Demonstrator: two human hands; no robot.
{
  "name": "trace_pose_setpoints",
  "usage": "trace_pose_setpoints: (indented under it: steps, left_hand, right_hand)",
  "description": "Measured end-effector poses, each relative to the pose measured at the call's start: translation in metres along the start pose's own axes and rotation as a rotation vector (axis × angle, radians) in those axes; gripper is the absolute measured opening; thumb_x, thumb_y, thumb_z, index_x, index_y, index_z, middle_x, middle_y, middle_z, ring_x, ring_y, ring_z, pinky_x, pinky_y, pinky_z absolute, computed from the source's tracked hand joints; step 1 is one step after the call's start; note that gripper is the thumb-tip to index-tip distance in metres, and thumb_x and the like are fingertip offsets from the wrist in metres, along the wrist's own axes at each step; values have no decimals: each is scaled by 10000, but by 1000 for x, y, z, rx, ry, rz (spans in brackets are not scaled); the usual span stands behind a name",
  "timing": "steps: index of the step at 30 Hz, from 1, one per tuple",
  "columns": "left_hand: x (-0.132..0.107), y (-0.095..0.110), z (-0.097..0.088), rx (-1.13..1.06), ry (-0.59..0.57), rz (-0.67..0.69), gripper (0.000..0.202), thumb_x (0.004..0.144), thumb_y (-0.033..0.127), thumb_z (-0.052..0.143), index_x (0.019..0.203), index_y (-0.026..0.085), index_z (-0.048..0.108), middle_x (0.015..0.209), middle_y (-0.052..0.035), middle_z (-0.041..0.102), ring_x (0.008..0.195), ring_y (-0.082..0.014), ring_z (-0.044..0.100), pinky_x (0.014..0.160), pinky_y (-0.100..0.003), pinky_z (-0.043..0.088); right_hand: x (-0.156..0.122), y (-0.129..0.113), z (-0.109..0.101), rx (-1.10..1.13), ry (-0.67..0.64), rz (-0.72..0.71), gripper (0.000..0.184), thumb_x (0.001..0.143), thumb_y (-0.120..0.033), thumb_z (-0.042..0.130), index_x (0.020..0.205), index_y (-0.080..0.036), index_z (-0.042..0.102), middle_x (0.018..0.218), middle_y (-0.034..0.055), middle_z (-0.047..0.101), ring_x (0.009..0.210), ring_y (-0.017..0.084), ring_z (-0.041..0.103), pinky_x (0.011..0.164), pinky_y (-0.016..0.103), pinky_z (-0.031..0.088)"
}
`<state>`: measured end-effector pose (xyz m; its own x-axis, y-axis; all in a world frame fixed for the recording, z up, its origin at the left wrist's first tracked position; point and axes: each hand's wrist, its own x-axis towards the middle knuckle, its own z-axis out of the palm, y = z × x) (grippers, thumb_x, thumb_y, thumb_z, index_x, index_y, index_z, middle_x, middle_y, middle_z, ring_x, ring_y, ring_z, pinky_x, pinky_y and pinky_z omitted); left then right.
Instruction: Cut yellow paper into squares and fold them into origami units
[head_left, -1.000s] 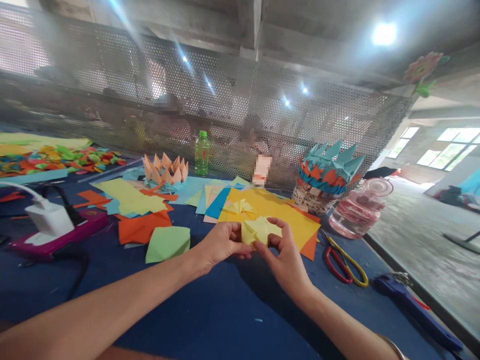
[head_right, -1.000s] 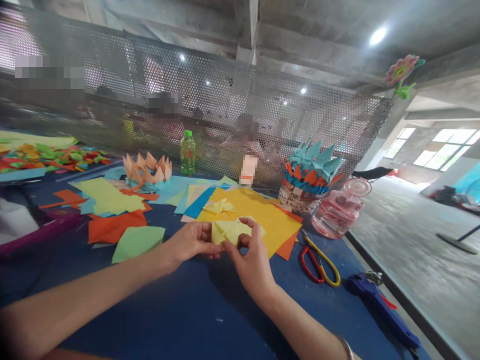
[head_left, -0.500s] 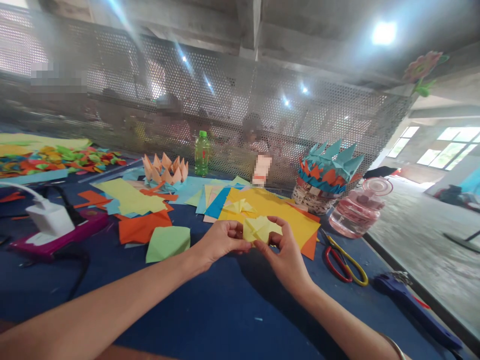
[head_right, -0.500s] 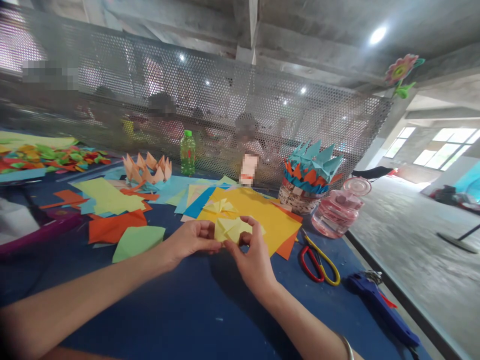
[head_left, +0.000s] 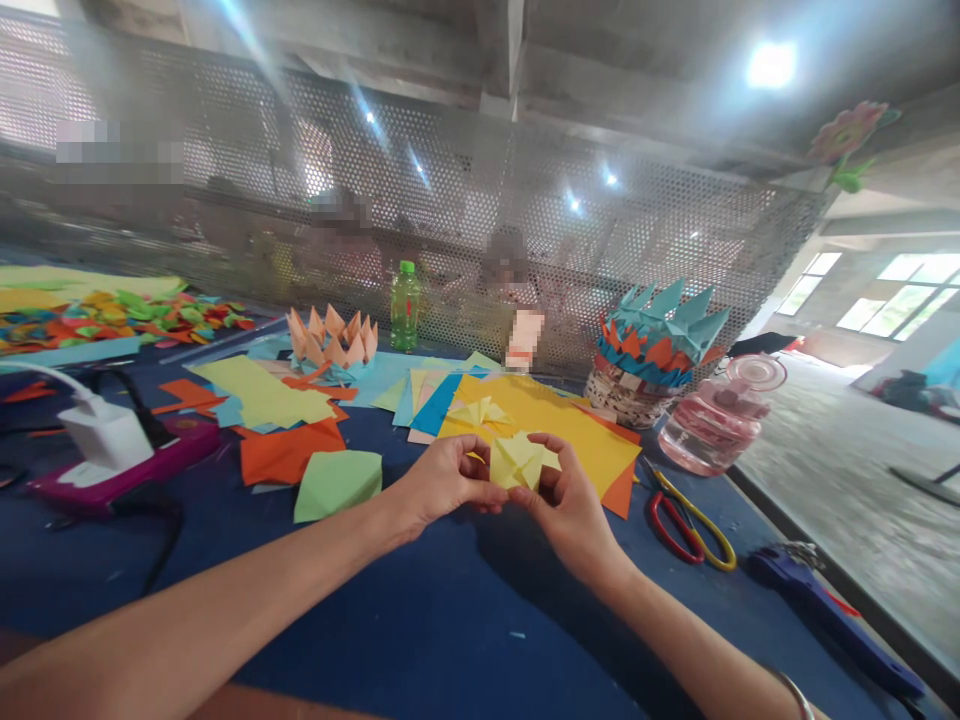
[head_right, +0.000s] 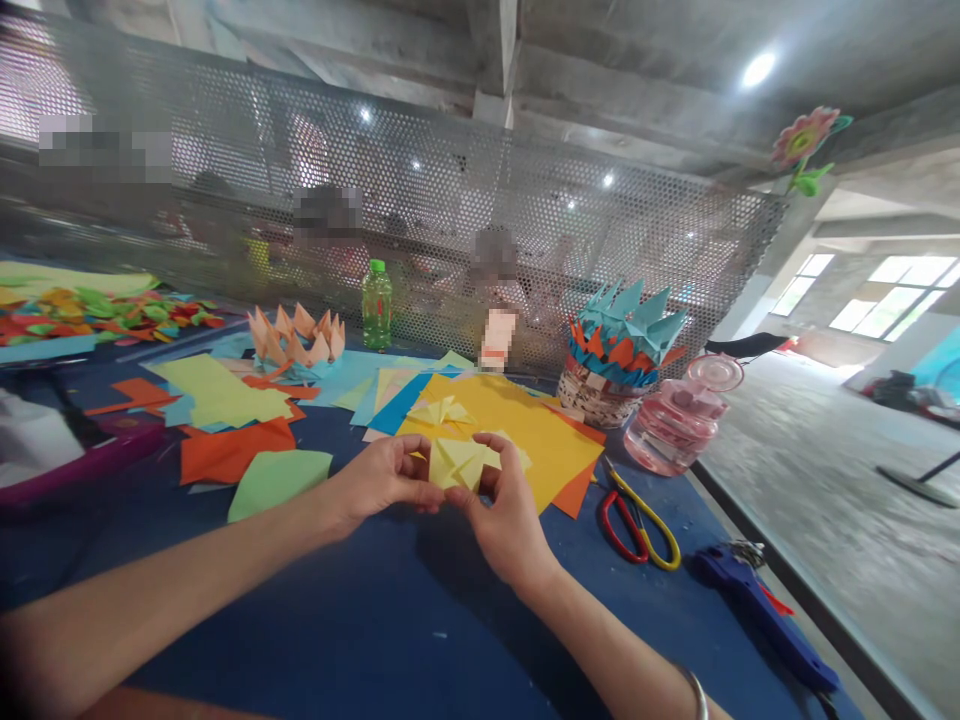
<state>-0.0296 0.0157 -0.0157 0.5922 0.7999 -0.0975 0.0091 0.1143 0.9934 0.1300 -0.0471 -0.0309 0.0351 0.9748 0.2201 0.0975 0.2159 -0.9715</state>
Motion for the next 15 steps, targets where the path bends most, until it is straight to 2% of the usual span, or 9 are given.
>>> trace_pose_setpoints:
  steps: [5,9,15]
  left_hand:
    - [3,0,-4,6,-25,7,477,521,223,824,882,140,524,610,2,664,511,-141,622,556,-261,481]
    - [7,-3,-9,6,4,16,514,514,242,826,914,126,524,605,4,658,523,-139,617,595,-282,498]
    - [6,0,-10,87,19,-5,511,501,247,833,901,127,538,539,16,638,481,-140,611,532,-254,478]
  right_hand:
    - [4,-1,-4,50,-1,44,667,632,-421,770,1124,-223,365,708,-14,654,667,188,628,631,293,457]
    - [6,3,-6,23,13,49,653,643,-396,765,1131,-210,373,638,-54,596,621,164,596,606,269,429]
    - [8,7,-8,-16,32,32,652,636,-386,767,1143,-189,407,578,-94,499,516,110,476,505,220,330]
